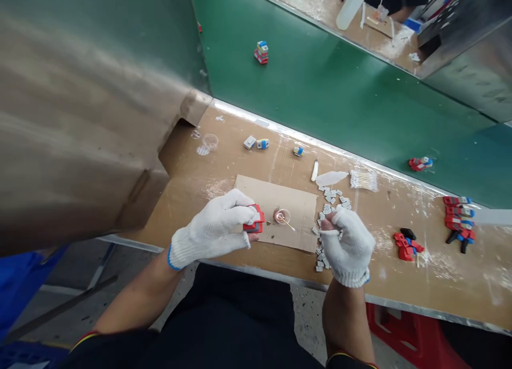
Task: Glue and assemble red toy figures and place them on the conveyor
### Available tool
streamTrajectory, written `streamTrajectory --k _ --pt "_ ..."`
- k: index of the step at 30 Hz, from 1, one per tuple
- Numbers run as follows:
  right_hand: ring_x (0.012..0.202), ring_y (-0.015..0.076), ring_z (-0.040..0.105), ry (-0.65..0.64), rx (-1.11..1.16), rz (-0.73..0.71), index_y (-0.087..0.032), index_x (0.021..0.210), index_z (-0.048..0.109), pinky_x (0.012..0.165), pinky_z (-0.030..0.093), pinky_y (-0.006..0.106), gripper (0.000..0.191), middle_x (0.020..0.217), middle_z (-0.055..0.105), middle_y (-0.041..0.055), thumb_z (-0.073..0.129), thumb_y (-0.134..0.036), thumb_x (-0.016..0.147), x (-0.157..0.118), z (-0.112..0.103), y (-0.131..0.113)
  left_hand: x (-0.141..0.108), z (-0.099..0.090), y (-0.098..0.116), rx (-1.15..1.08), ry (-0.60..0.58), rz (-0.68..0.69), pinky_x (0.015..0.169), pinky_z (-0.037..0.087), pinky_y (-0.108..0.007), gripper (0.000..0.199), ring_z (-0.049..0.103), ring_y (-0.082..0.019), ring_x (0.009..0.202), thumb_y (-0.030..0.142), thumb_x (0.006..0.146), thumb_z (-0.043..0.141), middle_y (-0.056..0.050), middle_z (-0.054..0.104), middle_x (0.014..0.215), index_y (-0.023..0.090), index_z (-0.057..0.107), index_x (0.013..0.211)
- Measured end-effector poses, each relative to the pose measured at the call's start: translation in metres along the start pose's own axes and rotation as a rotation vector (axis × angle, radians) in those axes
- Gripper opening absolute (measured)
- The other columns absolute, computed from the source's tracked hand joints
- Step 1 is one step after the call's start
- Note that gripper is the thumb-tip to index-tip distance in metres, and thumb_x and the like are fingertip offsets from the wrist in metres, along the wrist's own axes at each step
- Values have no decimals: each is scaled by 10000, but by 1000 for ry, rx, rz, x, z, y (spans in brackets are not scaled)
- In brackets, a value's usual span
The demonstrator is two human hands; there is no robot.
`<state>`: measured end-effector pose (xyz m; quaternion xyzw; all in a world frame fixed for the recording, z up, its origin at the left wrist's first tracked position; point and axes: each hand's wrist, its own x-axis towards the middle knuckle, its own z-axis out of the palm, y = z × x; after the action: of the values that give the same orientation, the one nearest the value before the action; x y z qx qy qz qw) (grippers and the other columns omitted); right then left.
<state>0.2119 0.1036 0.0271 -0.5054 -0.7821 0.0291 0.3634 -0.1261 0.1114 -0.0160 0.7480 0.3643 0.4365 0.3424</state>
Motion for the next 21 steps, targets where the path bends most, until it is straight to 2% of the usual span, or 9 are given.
streamTrajectory --k 3,5,7,9,11,13,15,19,21 --pt "797 216 708 175 -61 95 -269 925 715 797 590 381 137 854 726 13 763 -302 1049 10 -12 31 7 -2 10 -27 8 57 778 758 -401 213 840 -251 922 196 933 919 -64 841 1077 272 742 1026" --pt "819 244 710 359 -173 306 -258 1031 743 847 607 446 164 939 736 39 789 -406 977 21 -17 61 9 -3 17 -43 28 46 825 751 -383 281 838 -228 903 211 934 953 -47 844 1076 249 704 1056" --pt "913 288 752 300 -191 533 -262 1216 733 907 644 515 420 1090 779 78 841 -487 878 31 -16 91 8 -2 22 -30 44 -21 843 737 -371 359 830 -208 869 223 907 987 -34 847 1071 226 701 1124" --pt "975 300 761 114 -167 654 -275 1303 709 956 664 552 585 1221 794 109 896 -540 816 37 -8 115 5 -1 25 0 62 -84 876 730 -379 414 836 -214 897 228 892 994 -43 853 1105 212 704 1186" --pt "1049 303 760 -21 -169 658 -281 1303 702 1043 652 567 632 1317 787 121 923 -548 774 39 5 130 1 1 27 20 83 -87 916 726 -392 402 843 -232 966 237 905 968 -60 855 1154 219 694 1197" --pt "1104 307 754 -56 -158 618 -276 1296 698 1090 633 564 632 1346 777 126 914 -529 759 38 18 139 -1 1 27 14 87 -63 927 720 -386 356 839 -232 997 236 930 924 -70 851 1196 231 677 1186" --pt "1080 299 744 -53 -96 586 -257 1279 704 1061 633 550 606 1279 783 119 882 -511 759 39 28 143 -3 1 27 -4 83 -52 917 713 -377 331 831 -227 996 224 932 898 -74 845 1207 237 665 1167" --pt "924 270 716 -100 26 603 -216 1200 747 943 623 522 544 1011 773 49 836 -499 744 43 38 148 -5 0 27 -39 80 -58 905 702 -384 350 817 -231 984 195 905 891 -77 828 1186 236 667 1171" --pt "908 269 724 -112 55 620 -203 1230 756 914 612 507 566 976 778 37 830 -488 747 44 41 147 -4 1 27 -47 85 -60 907 700 -386 356 814 -233 992 188 902 883 -82 821 1207 235 674 1187"
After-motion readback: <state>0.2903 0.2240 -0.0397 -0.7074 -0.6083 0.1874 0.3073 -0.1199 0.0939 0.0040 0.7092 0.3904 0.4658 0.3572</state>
